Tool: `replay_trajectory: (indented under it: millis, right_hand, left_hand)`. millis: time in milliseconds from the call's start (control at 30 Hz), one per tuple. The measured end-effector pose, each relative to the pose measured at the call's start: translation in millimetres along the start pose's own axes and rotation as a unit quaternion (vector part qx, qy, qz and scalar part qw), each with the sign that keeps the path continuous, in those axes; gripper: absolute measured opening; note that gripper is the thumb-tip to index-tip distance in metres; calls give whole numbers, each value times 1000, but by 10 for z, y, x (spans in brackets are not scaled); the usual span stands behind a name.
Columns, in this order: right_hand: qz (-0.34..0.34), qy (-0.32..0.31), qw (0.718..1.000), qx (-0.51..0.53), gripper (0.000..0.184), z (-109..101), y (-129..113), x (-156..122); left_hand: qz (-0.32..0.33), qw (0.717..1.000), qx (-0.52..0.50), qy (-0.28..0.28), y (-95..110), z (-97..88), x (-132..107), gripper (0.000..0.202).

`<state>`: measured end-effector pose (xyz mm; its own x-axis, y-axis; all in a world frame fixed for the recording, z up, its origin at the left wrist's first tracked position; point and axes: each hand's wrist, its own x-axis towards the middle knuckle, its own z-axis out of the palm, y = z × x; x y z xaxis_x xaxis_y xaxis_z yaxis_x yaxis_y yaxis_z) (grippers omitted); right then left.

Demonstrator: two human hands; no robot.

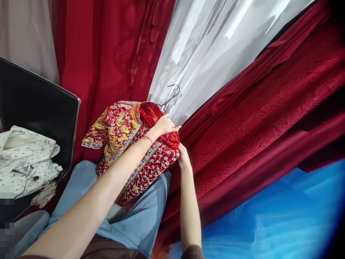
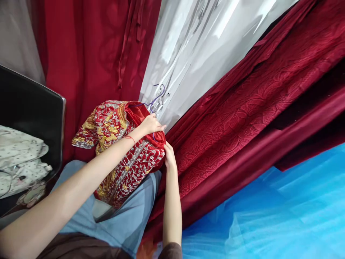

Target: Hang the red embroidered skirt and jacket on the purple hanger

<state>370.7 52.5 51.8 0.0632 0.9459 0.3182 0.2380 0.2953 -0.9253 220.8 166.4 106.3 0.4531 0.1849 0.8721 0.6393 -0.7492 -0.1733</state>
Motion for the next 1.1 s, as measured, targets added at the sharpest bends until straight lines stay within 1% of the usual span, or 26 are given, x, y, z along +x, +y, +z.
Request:
replay_trajectory:
  millis: [67, 100, 167, 233, 300, 367, 400, 433, 467, 567, 633, 700, 767, 800, 833, 900, 933, 1000, 1067, 1100]
  right_hand:
    - [-41, 87, 994, -51, 38, -62, 50, -79]
    - [-68, 135, 984, -89, 37, -101, 43, -102]
    - [-123, 215, 954, -167, 37, -196, -35, -112]
    - [-177, 269, 916, -238, 36, -292, -164, -102]
    - [-224, 314, 865, -320, 36, -349, -277, -108]
    - [-248, 338, 816, -397, 36, -329, -315, -158]
    - [-250, 337, 805, -419, 37, -285, -298, -200]
    - [-246, 328, 806, -428, 37, -222, -259, -252]
    - [-240, 313, 815, -424, 38, -145, -203, -309]
    - [-186, 279, 859, -388, 38, 92, 8, -487]
    - [-138, 288, 877, -358, 38, 178, 119, -587]
    - [-91, 307, 884, -341, 38, 170, 171, -669]
    - [-43, 293, 884, -361, 34, 93, 157, -747]
    - [-24, 269, 886, -376, 33, 48, 127, -790]
    - [-13, 241, 889, -388, 33, 12, 85, -838]
    - [-20, 199, 899, -389, 37, 1, -24, -939]
    - [-30, 191, 904, -381, 40, 38, -83, -987]
    - [-41, 188, 908, -372, 45, 197, -180, -1056]
    - [-40, 197, 903, -379, 49, 423, -211, -1071]
    - [-33, 211, 896, -389, 49, 534, -195, -1060]
  left_hand:
    - [13, 1000, 5, -4, -7, -16, -12, 51]
    - [22, 1000, 10, -7, -13, -26, -15, 49]
    - [38, 999, 28, -12, -29, -48, -11, 44]
    - [42, 998, 41, -16, -42, -59, 5, 41]
    - [38, 998, 42, -14, -43, -49, 27, 40]
    - [33, 998, 45, -2, -32, -18, 44, 41]
    - [32, 998, 49, 3, -28, 1, 47, 41]
    - [33, 998, 55, 5, -25, 22, 46, 42]
    - [34, 998, 61, 2, -28, 41, 41, 43]
    - [50, 996, 73, -15, -59, 79, 4, 43]
    - [64, 995, 67, -18, -83, 78, -22, 41]
    - [71, 996, 61, -12, -92, 63, -36, 39]
    - [72, 995, 68, -9, -81, 50, -32, 38]
    - [73, 995, 74, -10, -71, 47, -26, 38]
    - [74, 994, 80, -10, -63, 47, -18, 37]
    - [73, 994, 85, -12, -56, 49, -4, 37]
    - [74, 994, 84, -14, -61, 47, -1, 37]
    - [81, 993, 82, -22, -83, 36, -5, 38]
    - [89, 992, 84, -36, -107, 15, -16, 38]
    - [87, 992, 87, -43, -112, 5, -21, 38]
